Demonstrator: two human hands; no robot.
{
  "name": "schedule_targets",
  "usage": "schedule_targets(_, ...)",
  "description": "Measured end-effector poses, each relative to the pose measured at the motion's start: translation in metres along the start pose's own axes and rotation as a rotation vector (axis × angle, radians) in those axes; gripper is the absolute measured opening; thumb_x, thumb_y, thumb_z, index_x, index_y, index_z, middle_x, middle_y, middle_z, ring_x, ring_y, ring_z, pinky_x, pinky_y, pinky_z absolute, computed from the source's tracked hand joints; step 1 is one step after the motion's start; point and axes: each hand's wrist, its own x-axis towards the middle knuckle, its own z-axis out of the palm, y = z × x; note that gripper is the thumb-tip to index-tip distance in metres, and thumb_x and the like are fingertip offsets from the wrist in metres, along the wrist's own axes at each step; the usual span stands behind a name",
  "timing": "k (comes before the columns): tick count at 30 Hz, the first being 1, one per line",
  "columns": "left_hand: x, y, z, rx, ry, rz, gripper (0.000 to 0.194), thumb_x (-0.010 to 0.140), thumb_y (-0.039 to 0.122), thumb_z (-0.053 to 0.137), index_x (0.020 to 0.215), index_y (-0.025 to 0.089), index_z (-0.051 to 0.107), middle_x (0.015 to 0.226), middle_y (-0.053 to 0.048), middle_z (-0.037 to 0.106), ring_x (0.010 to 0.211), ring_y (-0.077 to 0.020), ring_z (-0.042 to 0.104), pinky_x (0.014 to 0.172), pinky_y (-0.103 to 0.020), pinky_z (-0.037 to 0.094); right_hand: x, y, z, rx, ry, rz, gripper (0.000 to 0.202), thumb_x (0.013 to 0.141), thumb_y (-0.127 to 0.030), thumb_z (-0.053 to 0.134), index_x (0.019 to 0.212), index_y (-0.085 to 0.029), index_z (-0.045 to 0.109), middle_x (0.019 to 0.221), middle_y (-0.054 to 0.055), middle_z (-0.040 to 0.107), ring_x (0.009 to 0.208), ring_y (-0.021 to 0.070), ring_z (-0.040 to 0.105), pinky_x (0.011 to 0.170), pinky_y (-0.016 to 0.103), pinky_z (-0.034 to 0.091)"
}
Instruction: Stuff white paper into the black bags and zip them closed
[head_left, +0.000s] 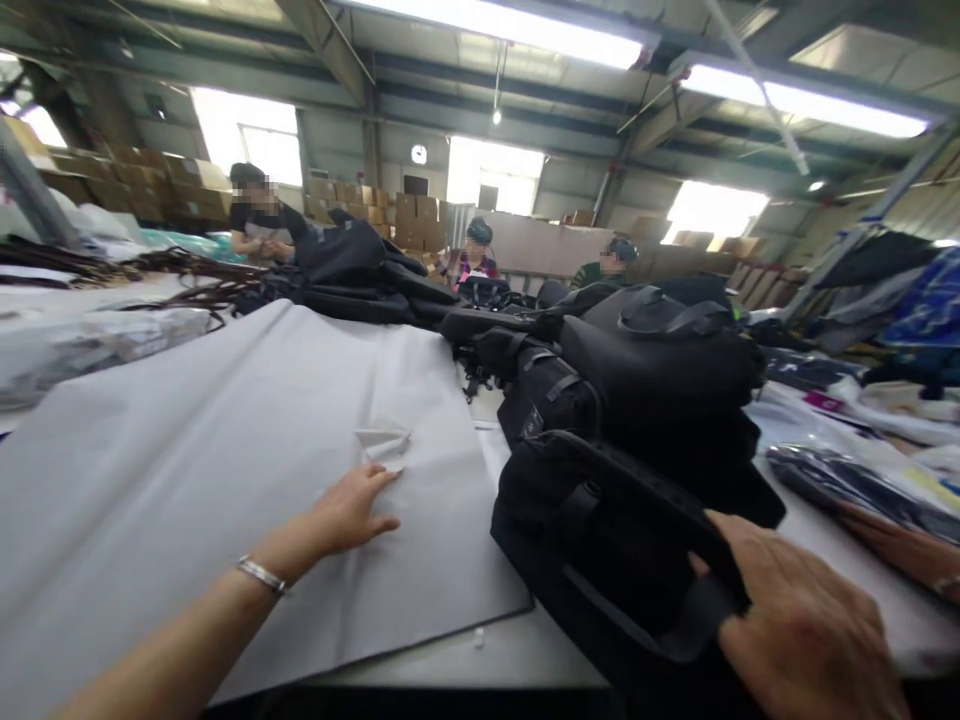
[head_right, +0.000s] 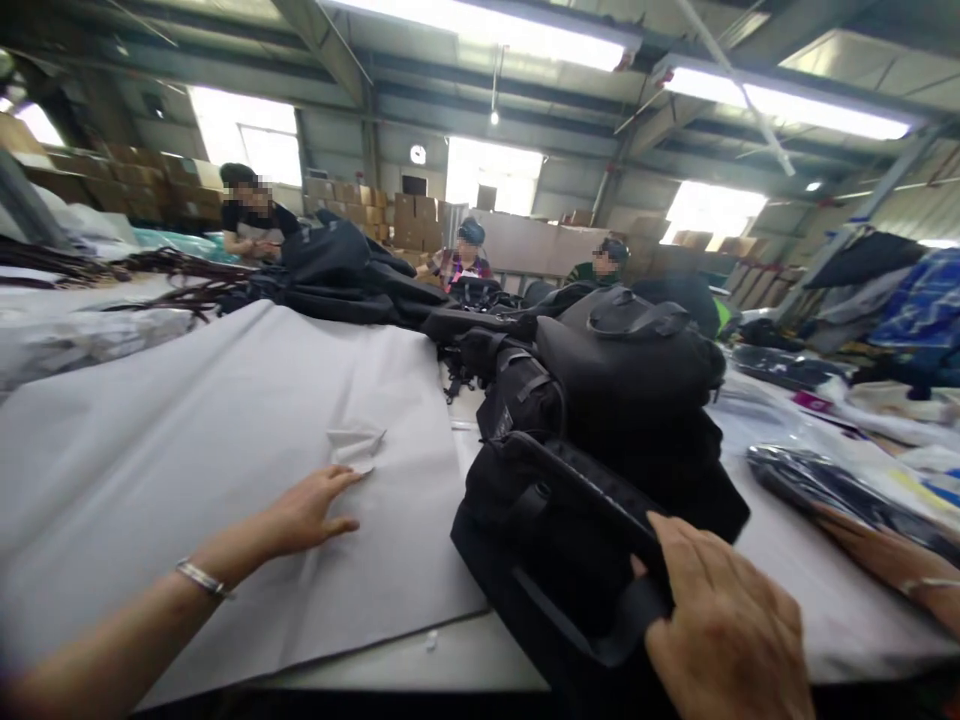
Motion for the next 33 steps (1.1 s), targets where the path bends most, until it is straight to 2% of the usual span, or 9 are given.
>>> schedule_targets(3, -0.009, 0.016, 0.014, -0.002, -0.055, 0.049, 0.086, 0.064, 0.056, 0.087, 0.14, 0.023, 0.062, 0.144, -0.016, 0.057, 0.132, -0.0365, 0.055, 0.114, -0.045, 0.045, 0.001, 0.006, -0.005, -0.036, -0.036, 0.001, 0.049, 0.097, -0.047, 0.038, 0.135, -0.022, 0.056, 0.126, 0.015, 0.07, 0.112, 0.0425, 0.067, 0.086, 0.063, 0.05)
schedule_targets(5, -0.009, 0.025, 0.019, 0.016, -0.077, 0.073, 0.084, 0.055, 0.056, 0.092, 0.129, 0.024, 0.069, 0.134, -0.016, 0.062, 0.125, -0.0393, 0.058, 0.108, -0.05, 0.048, -0.004, 0.009, -0.009, -0.055, -0.077, -0.028, 0.053, 0.094, -0.05, 0.042, 0.14, -0.025, 0.054, 0.13, 0.014, 0.069, 0.113, 0.0436, 0.067, 0.085, 0.064, 0.05)
schedule_targets(9, 0.0, 0.031, 0.027, 0.043, -0.094, 0.108, 0.033, 0.079, 0.038, 0.078, 0.107, 0.022, 0.075, 0.113, -0.013, 0.071, 0.11, -0.0345, 0.064, 0.095, -0.046, 0.051, -0.016, 0.008, -0.021, -0.082, -0.147, -0.055, 0.057, 0.092, -0.041, 0.043, 0.146, -0.024, 0.049, 0.14, 0.016, 0.063, 0.122, 0.0449, 0.063, 0.09, 0.065, 0.05)
schedule_targets(11, 0.004, 0.031, 0.032, 0.038, -0.105, 0.141, 0.016, 0.086, 0.029, 0.067, 0.096, 0.022, 0.077, 0.104, -0.013, 0.073, 0.104, -0.0325, 0.065, 0.091, -0.044, 0.051, -0.02, 0.002, -0.027, -0.06, -0.175, -0.051, 0.056, 0.093, -0.038, 0.043, 0.146, -0.021, 0.05, 0.142, 0.016, 0.062, 0.126, 0.0437, 0.061, 0.094, 0.064, 0.051)
schedule_targets(18, 0.01, 0.035, 0.039, -0.028, -0.098, 0.192, 0.021, 0.088, 0.023, 0.053, 0.082, 0.016, 0.072, 0.097, -0.02, 0.072, 0.1, -0.0352, 0.065, 0.091, -0.048, 0.049, -0.024, -0.01, -0.03, 0.162, -0.241, 0.028, 0.045, 0.095, -0.04, 0.052, 0.135, -0.019, 0.06, 0.123, 0.013, 0.073, 0.111, 0.035, 0.071, 0.092, 0.053, 0.058)
schedule_targets(21, 0.015, 0.028, 0.027, -0.141, -0.094, 0.153, 0.017, 0.084, 0.026, 0.055, 0.078, 0.018, 0.068, 0.087, -0.013, 0.072, 0.086, -0.0285, 0.065, 0.081, -0.039, 0.049, -0.021, -0.006, -0.03, 0.182, -0.24, 0.144, 0.044, 0.094, -0.045, 0.054, 0.129, -0.022, 0.066, 0.117, 0.01, 0.076, 0.107, 0.0368, 0.073, 0.087, 0.054, 0.059)
schedule_targets(26, 0.017, -0.002, -0.015, -0.398, 0.01, 0.02, 0.028, 0.08, 0.046, 0.054, 0.072, 0.021, 0.063, 0.072, -0.003, 0.065, 0.074, -0.0207, 0.06, 0.071, -0.03, 0.046, -0.013, 0.004, -0.025, 0.213, -0.283, 0.302, 0.035, 0.093, -0.05, 0.055, 0.112, -0.028, 0.075, 0.099, 0.006, 0.08, 0.094, 0.0361, 0.076, 0.075, 0.048, 0.059)
schedule_targets(30, 0.001, -0.026, -0.045, -0.589, 0.154, -0.161, 0.047, 0.077, 0.065, 0.053, 0.074, 0.019, 0.063, 0.066, 0.0, 0.061, 0.064, -0.018, 0.055, 0.061, -0.028, 0.045, -0.004, 0.008, -0.018, 0.273, -0.167, 0.253, 0.035, 0.094, -0.047, 0.054, 0.111, -0.026, 0.076, 0.101, 0.006, 0.08, 0.09, 0.0341, 0.076, 0.074, 0.044, 0.058)
schedule_targets(33, -0.019, -0.038, -0.062, -0.678, 0.263, -0.266, 0.057, 0.07, 0.075, 0.058, 0.074, 0.019, 0.062, 0.063, 0.0, 0.061, 0.062, -0.0186, 0.055, 0.058, -0.028, 0.045, 0.01, 0.0, -0.02, 0.278, -0.042, 0.171, 0.033, 0.095, -0.045, 0.054, 0.11, -0.026, 0.076, 0.1, 0.006, 0.08, 0.087, 0.0318, 0.077, 0.069, 0.04, 0.057)
